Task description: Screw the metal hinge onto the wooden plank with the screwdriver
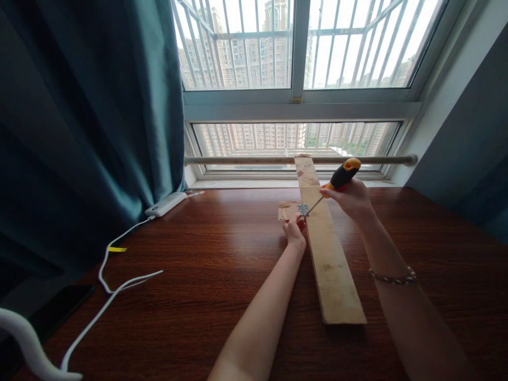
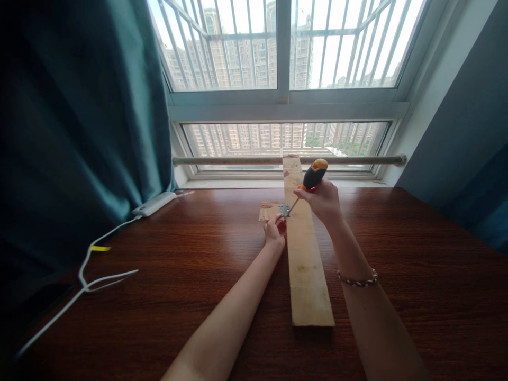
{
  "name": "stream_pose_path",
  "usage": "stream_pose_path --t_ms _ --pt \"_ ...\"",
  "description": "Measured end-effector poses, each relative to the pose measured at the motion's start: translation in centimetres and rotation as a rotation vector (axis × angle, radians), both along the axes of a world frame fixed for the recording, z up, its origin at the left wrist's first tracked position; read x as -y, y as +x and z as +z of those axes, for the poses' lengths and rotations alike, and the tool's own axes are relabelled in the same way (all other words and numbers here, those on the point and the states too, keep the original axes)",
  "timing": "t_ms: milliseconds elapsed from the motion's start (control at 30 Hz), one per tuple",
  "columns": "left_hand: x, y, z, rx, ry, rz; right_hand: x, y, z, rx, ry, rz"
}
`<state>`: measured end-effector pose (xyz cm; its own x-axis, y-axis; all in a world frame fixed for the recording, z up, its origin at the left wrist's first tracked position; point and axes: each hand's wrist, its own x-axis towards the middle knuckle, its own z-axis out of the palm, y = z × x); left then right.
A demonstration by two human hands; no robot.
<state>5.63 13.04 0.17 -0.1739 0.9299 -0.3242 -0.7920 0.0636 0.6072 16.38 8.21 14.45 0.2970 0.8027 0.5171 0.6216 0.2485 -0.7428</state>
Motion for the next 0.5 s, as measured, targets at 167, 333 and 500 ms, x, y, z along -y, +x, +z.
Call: stream_pose_path --t_ms 167,333,500 --pt "0.0 0.0 -0.1 -0.003 0.001 -0.016 -0.1 0.5 -0.1 -0.101 -0.025 0.219" --pt "0.0 0.0 0.0 -0.006 0.006 -0.009 1.2 0.2 0.9 -0.229 -0.094 0.406" --pt "0.3 -0.1 0.3 0.008 0.001 -0.013 1.8 0.3 1.3 -0.145 -0.108 0.366"
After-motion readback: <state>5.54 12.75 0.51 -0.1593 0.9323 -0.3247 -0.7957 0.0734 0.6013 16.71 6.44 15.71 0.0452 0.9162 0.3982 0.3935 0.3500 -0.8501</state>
